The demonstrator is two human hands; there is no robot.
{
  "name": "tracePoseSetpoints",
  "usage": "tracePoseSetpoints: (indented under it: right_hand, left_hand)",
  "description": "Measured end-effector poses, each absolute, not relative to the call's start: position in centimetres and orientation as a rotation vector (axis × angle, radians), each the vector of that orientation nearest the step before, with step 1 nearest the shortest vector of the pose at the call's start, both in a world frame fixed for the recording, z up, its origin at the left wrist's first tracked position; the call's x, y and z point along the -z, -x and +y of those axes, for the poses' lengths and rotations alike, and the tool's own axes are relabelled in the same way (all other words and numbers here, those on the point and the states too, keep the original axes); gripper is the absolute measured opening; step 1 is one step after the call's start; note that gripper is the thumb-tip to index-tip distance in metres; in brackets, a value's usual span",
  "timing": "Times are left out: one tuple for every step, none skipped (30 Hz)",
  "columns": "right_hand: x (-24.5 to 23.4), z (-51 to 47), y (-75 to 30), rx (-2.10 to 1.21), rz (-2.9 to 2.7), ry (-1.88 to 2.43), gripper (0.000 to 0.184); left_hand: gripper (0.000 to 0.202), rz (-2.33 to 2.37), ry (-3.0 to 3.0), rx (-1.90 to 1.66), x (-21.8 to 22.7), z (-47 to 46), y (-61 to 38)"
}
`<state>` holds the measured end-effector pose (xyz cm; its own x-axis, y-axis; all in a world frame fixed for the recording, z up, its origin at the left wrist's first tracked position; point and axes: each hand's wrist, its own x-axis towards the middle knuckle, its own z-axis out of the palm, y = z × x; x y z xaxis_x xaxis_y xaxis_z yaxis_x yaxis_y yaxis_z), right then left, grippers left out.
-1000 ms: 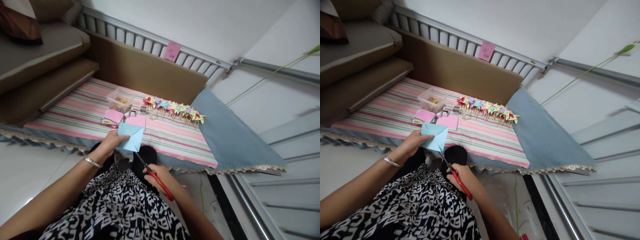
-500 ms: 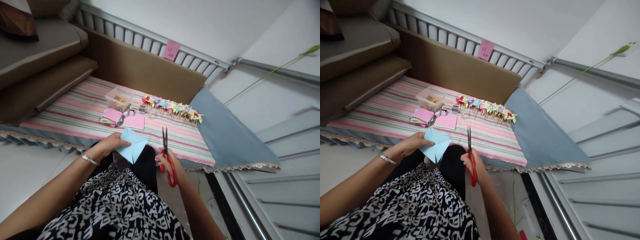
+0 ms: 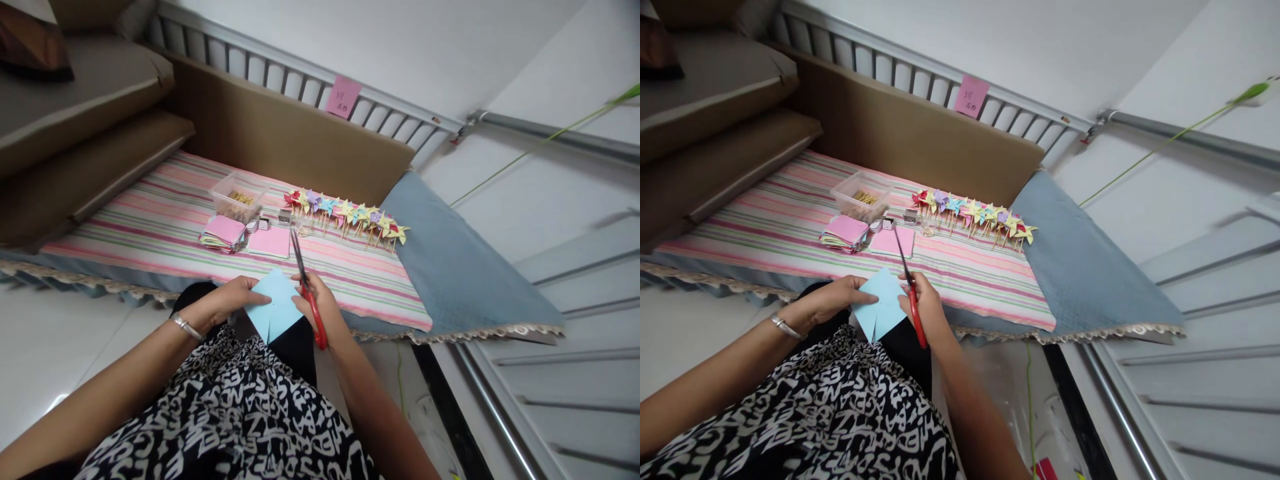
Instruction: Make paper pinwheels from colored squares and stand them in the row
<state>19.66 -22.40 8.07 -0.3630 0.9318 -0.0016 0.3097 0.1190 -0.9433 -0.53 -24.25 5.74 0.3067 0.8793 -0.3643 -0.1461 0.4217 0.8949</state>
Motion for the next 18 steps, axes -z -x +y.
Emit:
tracePoseSetpoints:
  right_hand:
    - [-8.1, -22.4, -19.6, -1.246, -1.700, 1.220, 0.038]
    - [-8.1, -22.4, -19.6, -1.237, -1.629, 1.238, 0.038]
    - [-8.0, -22.5, -19.4, -1.227, -1.559, 1.257, 0.039]
    - [-7.9, -22.5, -19.3, -1.217, -1.494, 1.270, 0.040]
    - [-7.7, -22.5, -19.0, -1.207, -1.440, 1.274, 0.040]
    - [-7.4, -22.5, -18.8, -1.194, -1.403, 1.269, 0.040]
    - [-7.1, -22.5, -18.4, -1.178, -1.381, 1.257, 0.039]
    - [-6.8, -22.6, -18.1, -1.163, -1.371, 1.240, 0.038]
    - [-6.6, -22.6, -17.8, -1.147, -1.368, 1.223, 0.038]
    - [-6.3, -22.7, -17.5, -1.132, -1.372, 1.212, 0.037]
    - [-6.1, -22.7, -17.3, -1.121, -1.381, 1.209, 0.038]
    - [-6.0, -22.8, -17.1, -1.114, -1.392, 1.213, 0.039]
    - [-6.0, -22.8, -17.0, -1.112, -1.405, 1.218, 0.039]
    - [-6.0, -22.9, -17.0, -1.116, -1.420, 1.222, 0.040]
    - [-6.0, -23.0, -17.0, -1.128, -1.435, 1.221, 0.040]
    - [-6.0, -23.1, -17.2, -1.150, -1.450, 1.214, 0.040]
    - [-6.1, -23.1, -17.5, -1.183, -1.467, 1.203, 0.041]
    - [-6.1, -23.2, -17.8, -1.224, -1.490, 1.189, 0.043]
  left_hand:
    - [0.023, 1.013, -0.825, -0.855, -5.6, -24.2, 0.5]
    - [0.025, 0.989, -0.760, -0.908, -5.5, -24.3, 0.3]
    - [0.028, 0.958, -0.694, -0.963, -5.3, -24.3, 0.1]
    - [0.030, 0.923, -0.637, -1.014, -5.2, -24.4, -0.2]
    - [0.031, 0.885, -0.592, -1.058, -5.1, -24.5, -0.5]
    - [0.032, 0.849, -0.558, -1.093, -5.0, -24.5, -0.9]
    - [0.033, 0.819, -0.534, -1.120, -4.9, -24.6, -1.2]
    - [0.035, 0.803, -0.514, -1.147, -4.9, -24.6, -1.6]
    - [0.038, 0.808, -0.497, -1.174, -4.9, -24.5, -1.8]
    - [0.040, 0.833, -0.485, -1.200, -5.0, -24.5, -2.0]
    - [0.042, 0.868, -0.480, -1.226, -5.0, -24.4, -2.1]
    - [0.044, 0.907, -0.481, -1.249, -5.1, -24.3, -2.1]
    - [0.045, 0.938, -0.489, -1.263, -5.1, -24.3, -2.0]
    - [0.046, 0.958, -0.504, -1.268, -5.1, -24.2, -1.9]
    - [0.047, 0.971, -0.525, -1.270, -5.1, -24.1, -1.6]
    - [0.048, 0.981, -0.549, -1.272, -5.2, -24.1, -1.4]
    - [0.049, 1.000, -0.573, -1.276, -5.2, -24.0, -1.0]
    - [0.049, 1.029, -0.595, -1.282, -5.3, -23.9, -0.7]
